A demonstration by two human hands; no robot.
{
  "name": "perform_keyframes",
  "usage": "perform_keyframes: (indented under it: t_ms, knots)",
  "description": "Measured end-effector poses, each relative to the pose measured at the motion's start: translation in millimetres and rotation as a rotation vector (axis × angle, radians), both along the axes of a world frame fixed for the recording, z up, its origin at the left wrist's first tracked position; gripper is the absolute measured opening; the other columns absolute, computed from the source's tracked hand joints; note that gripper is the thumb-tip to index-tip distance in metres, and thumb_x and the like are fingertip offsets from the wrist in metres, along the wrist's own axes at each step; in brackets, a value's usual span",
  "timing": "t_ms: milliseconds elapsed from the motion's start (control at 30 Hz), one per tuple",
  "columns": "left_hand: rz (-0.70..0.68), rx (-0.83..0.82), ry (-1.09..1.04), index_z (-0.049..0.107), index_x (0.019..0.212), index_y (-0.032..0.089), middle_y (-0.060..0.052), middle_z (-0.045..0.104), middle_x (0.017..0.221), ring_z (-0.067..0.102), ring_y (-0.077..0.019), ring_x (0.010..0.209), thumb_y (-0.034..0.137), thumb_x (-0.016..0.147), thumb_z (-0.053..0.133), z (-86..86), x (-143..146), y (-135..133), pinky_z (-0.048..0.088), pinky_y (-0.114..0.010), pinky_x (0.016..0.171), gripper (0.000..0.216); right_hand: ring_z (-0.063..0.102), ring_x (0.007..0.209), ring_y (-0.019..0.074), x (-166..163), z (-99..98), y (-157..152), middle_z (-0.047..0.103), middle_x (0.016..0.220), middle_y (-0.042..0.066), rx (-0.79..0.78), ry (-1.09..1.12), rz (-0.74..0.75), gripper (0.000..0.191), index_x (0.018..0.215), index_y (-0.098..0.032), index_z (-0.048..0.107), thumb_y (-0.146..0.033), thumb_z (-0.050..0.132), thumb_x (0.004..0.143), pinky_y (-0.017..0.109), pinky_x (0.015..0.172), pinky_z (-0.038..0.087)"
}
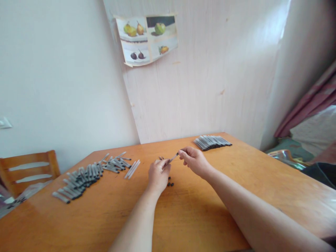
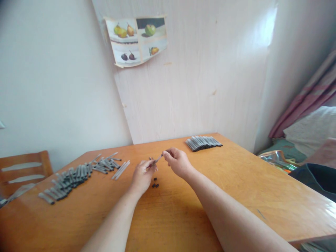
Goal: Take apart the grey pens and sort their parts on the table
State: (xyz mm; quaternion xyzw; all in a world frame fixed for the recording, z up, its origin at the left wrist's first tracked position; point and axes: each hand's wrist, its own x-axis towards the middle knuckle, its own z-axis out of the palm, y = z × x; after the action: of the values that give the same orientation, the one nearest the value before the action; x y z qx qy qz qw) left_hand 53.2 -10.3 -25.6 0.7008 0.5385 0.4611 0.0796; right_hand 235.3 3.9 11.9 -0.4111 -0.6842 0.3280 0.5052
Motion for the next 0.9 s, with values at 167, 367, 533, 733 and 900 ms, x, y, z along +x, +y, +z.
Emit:
perform_keyframes:
  t_ms: [167, 367, 533, 733, 900]
  knots:
    - [0.172, 0.02, 0.231, 0.071, 0.101, 0.032, -0.004, 0.066, 0.098, 0.056, -0.0199, 0.095, 0.029, 0.085, 0.053, 5.2, -2, -8, 0.04, -0.033, 0.084, 0.024, 0.055, 0.051, 0.0101, 7, 3.9, 3, 0.062, 0.06, 0.001, -0.004, -0.289, -0.027, 0.019, 0.075, -0.015, 0.065, -0.032, 0.058, 0.078, 0.019, 0.044, 0.036]
    - [0.251, 0.071, 0.355, 0.07, 0.103, 0.034, -0.004, 0.065, 0.106, 0.053, -0.0241, 0.101, 0.03, 0.083, 0.054, 7.3, -1, -10, 0.04, -0.038, 0.086, 0.026, 0.056, 0.049, 0.0111, 16, 11.4, 3, 0.064, 0.057, 0.002, -0.129, -0.432, 0.054, 0.018, 0.077, -0.014, 0.07, -0.031, 0.066, 0.071, 0.019, 0.041, 0.036]
    - [0.354, 0.139, 0.292, 0.064, 0.114, 0.025, -0.008, 0.06, 0.118, 0.049, -0.0263, 0.113, 0.032, 0.078, 0.058, 5.7, -7, -4, 0.038, -0.04, 0.096, 0.037, 0.053, 0.051, 0.0105, 32, 15.5, 23, 0.064, 0.06, 0.002, -0.042, -0.464, -0.136, 0.015, 0.074, -0.014, 0.069, -0.029, 0.065, 0.072, 0.02, 0.045, 0.034]
    - [0.494, 0.069, 0.223, 0.064, 0.107, 0.021, -0.008, 0.063, 0.114, 0.052, -0.027, 0.11, 0.033, 0.081, 0.052, 9.6, -19, 0, 0.038, -0.041, 0.097, 0.032, 0.056, 0.064, 0.014, 79, 12.2, 60, 0.066, 0.068, 0.004, 0.007, -0.516, -0.612, 0.023, 0.073, -0.017, 0.067, -0.036, 0.056, 0.079, 0.023, 0.054, 0.034]
    - [0.538, 0.009, 0.212, 0.064, 0.106, 0.021, -0.009, 0.063, 0.112, 0.051, -0.0289, 0.11, 0.035, 0.082, 0.049, 10.9, -23, 1, 0.038, -0.041, 0.096, 0.032, 0.06, 0.078, 0.0175, 110, 0.9, 78, 0.07, 0.082, 0.007, -0.086, -0.554, -0.795, 0.026, 0.083, -0.019, 0.069, -0.038, 0.05, 0.083, 0.024, 0.061, 0.037]
